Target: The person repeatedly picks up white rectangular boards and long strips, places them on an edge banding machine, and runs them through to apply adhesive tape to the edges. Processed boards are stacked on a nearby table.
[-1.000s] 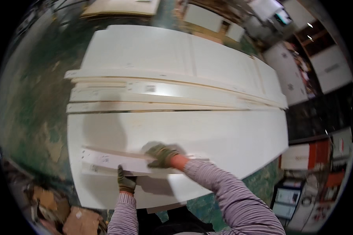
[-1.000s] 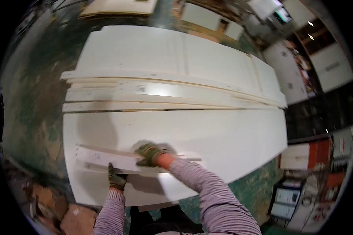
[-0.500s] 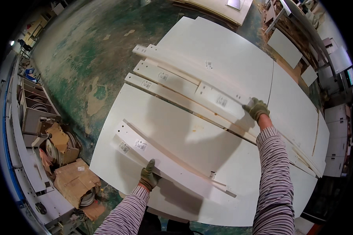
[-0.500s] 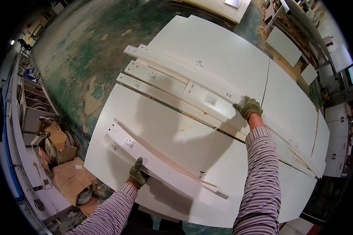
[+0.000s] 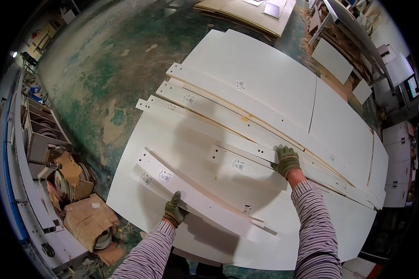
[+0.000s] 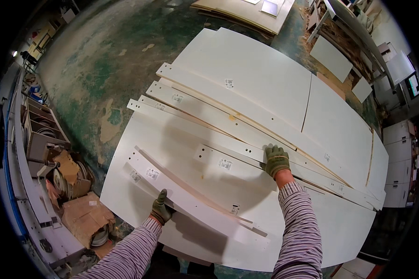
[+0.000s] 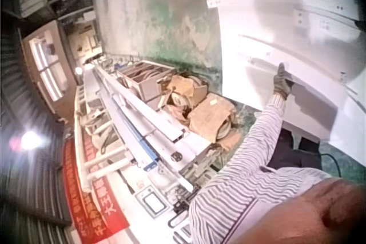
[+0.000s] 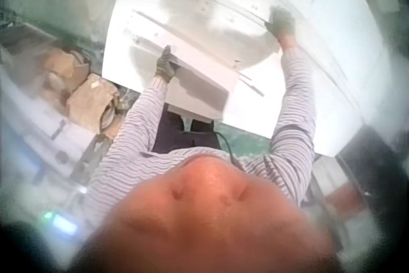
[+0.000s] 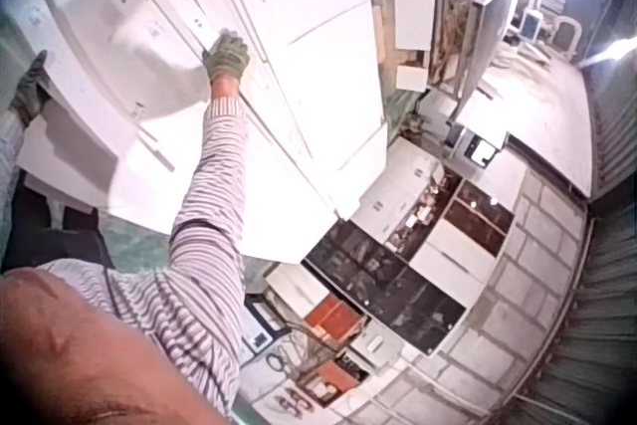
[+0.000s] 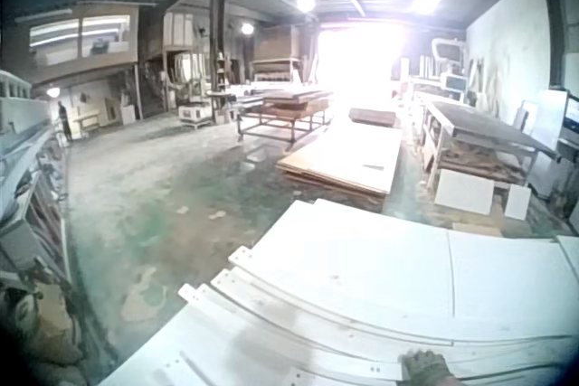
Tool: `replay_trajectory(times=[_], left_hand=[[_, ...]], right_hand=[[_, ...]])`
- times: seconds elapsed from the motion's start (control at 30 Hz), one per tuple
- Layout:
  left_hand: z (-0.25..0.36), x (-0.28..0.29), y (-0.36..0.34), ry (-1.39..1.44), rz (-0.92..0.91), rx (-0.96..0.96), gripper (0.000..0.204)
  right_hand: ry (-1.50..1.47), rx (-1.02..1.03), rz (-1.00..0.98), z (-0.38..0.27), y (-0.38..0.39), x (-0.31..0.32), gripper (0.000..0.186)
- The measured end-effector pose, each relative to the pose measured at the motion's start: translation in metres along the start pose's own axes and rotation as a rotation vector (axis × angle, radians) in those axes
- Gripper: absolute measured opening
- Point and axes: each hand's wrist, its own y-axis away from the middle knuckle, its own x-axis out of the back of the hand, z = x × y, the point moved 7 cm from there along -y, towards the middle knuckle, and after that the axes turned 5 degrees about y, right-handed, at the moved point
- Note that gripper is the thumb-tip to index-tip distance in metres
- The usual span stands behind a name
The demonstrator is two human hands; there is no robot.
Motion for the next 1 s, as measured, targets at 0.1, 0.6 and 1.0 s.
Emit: replay_trajectory(times=[0.1,0.6,1.0], left_hand=[[0.000,-0.015,0.004,0.013,-0.036,-0.029,0.055],[-0.006,-0.030,0.012,-0.133,-0.175,-0.004,0.076],[-0.008,-0.022,0.012,0.002,-0.107,-0.001,0.076]], right_hand=[[-0.086,0.040,0.085,0.006,0.003,-0.012,0.078],[-0.119,-0.207,0.080,0.048,-0.050,0.061,0.069],[0.130,-0.160,-0.223,0.068,-0.121,0.043,0.070]])
